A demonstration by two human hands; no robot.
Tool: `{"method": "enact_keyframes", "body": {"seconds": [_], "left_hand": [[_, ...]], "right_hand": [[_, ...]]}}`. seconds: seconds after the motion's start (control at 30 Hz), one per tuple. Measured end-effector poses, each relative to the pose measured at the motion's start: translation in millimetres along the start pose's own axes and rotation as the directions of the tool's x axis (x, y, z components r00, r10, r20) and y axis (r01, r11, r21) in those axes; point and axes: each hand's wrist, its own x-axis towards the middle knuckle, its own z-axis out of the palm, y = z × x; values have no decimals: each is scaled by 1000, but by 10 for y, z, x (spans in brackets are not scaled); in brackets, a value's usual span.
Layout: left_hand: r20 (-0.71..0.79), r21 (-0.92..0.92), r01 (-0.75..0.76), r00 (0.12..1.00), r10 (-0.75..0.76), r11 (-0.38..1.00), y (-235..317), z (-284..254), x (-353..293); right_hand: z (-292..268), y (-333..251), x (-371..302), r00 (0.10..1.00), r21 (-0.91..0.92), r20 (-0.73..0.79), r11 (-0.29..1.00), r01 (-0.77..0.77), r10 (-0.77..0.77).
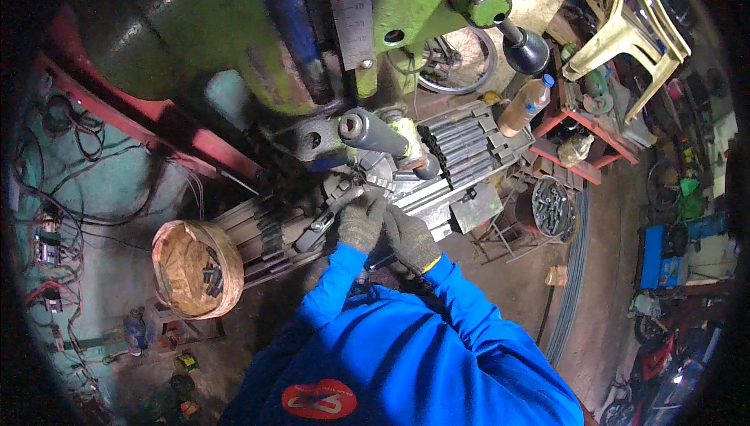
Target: The person operates a green drill press in a workshop, repeatedly positioning small metal rings under the drill bit, lowering the spindle to drill holes, and then lifting the spindle. They handle the metal rings by hand, inspecting them after drilling, and place them into a nearby container.
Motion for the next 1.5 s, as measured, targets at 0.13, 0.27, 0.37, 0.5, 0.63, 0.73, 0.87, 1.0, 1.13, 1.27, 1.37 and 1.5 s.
{"method": "enact_keyframes", "body": {"seconds": [0.13,0.27,0.37,0.5,0.63,0.73,0.87,1.0,1.13,1.27,1.37,1.5], "left_hand": [[50,30,118,992,-119,993,-66,22,53],[60,-83,81,995,-76,993,108,-141,-64],[-14,-129,44,999,-46,991,71,-152,-18],[147,82,127,979,-138,988,21,-134,0],[94,-66,93,992,-86,993,-5,-82,-54],[85,-34,159,984,-156,987,-117,-36,8],[84,-84,139,988,-132,987,-205,86,147],[237,84,149,957,-165,985,-506,184,311],[240,298,-287,946,219,910,-450,179,241],[182,97,-127,977,108,987,-528,240,247],[158,217,-291,953,260,932,-639,231,271],[184,-34,-176,966,180,984,-682,174,278]], "right_hand": [[193,214,37,998,1,-12,998,58,-58],[209,288,-20,987,-81,-23,985,155,-158],[217,247,-2,985,-109,31,979,171,-168],[333,448,-19,937,-280,14,898,340,-350],[473,718,-13,932,-254,-25,904,344,-361],[344,293,47,998,-102,7,993,66,-66],[378,296,81,998,-34,-57,999,-12,10],[395,198,119,996,-102,-55,993,63,-69],[434,364,47,986,-218,-89,969,119,-141],[353,218,46,992,-190,-54,977,100,-112],[325,75,64,997,-103,-75,995,-10,2],[391,177,74,992,-108,-62,989,101,-108]]}}
